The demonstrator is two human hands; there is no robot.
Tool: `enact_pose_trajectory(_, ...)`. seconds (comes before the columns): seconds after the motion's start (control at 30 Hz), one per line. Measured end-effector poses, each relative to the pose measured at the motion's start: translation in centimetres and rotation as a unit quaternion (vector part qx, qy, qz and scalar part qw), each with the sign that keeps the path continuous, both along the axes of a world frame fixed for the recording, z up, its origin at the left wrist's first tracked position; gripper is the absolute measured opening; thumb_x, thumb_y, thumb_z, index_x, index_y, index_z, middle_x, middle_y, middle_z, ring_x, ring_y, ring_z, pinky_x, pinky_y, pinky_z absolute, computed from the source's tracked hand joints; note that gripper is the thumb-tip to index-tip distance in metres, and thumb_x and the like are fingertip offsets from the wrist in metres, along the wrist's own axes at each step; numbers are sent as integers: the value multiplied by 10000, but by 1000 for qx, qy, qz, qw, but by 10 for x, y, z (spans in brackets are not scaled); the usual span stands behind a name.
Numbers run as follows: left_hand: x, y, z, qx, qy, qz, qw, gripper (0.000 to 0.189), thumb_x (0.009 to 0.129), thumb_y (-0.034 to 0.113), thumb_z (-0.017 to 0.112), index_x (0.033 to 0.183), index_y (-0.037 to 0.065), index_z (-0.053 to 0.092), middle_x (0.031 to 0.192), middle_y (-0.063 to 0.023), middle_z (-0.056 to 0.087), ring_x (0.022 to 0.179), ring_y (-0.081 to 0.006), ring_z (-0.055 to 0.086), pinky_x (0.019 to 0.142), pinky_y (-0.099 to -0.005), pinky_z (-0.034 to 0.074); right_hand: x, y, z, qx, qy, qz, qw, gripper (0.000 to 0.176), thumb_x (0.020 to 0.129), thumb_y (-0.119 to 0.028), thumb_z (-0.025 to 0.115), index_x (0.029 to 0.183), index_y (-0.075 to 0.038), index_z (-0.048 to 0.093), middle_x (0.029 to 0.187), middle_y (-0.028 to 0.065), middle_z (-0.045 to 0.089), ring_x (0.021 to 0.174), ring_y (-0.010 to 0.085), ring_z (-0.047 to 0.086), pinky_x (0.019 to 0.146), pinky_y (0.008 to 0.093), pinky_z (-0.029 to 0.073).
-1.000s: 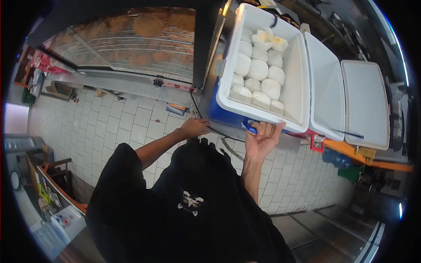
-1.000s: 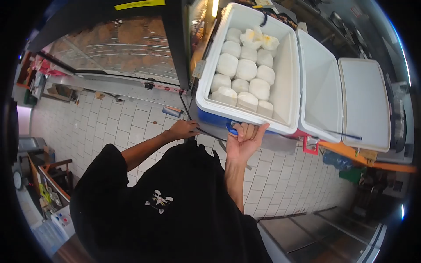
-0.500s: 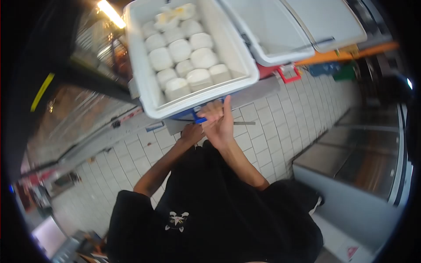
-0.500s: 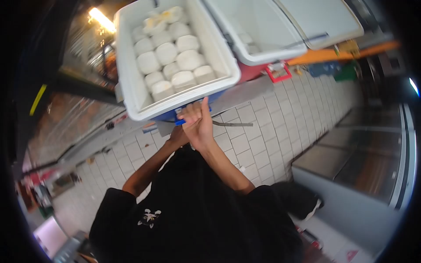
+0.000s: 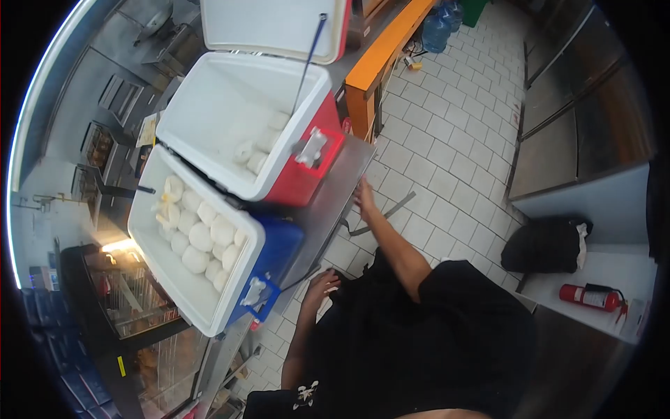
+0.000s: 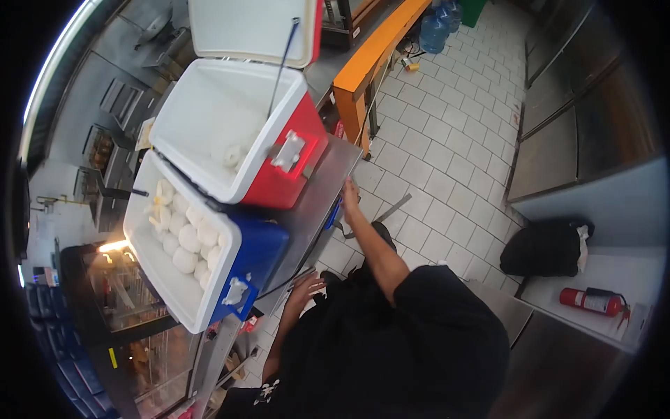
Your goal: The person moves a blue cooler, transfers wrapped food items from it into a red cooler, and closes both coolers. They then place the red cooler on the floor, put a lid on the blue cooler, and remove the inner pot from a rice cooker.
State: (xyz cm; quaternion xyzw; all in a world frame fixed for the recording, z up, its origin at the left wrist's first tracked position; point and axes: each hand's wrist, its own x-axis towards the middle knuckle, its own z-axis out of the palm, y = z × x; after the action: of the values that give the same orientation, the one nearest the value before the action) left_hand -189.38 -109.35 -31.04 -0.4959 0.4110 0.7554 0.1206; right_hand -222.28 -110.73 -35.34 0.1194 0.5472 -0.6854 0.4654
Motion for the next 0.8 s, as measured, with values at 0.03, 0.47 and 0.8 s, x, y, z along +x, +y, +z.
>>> enact_pose_trajectory(0.03,10,8,-15,117,64,174,976,538,934,471,581,1300,88,491,1344,-125,525,1209,-245,540,933,-415,466,8,-14,0,-3,-2,-39,999,760,916,-640,468,1400,-73,321,1361,154,427,1220,281,449,1010,460,364)
enact_pose_trajectory(0.47,-37,3,-117,-43,295,550,780,397,978,427,509,1120,56,489,974,-60,574,968,-181,567,901,-361,521,47,-83,-30,269,151,-197,931,699,950,-550,490,1218,96,467,1161,350,541,1073,484,533,928,489,424)
enact_pose_trajectory(0.8,-52,13,-92,-73,164,621,763,446,955,389,585,1246,67,484,1179,-67,571,1035,-198,544,914,-340,489,42,-80,-4,270,174,-187,928,712,949,-569,466,1216,91,445,1173,371,538,1098,506,526,923,508,427)
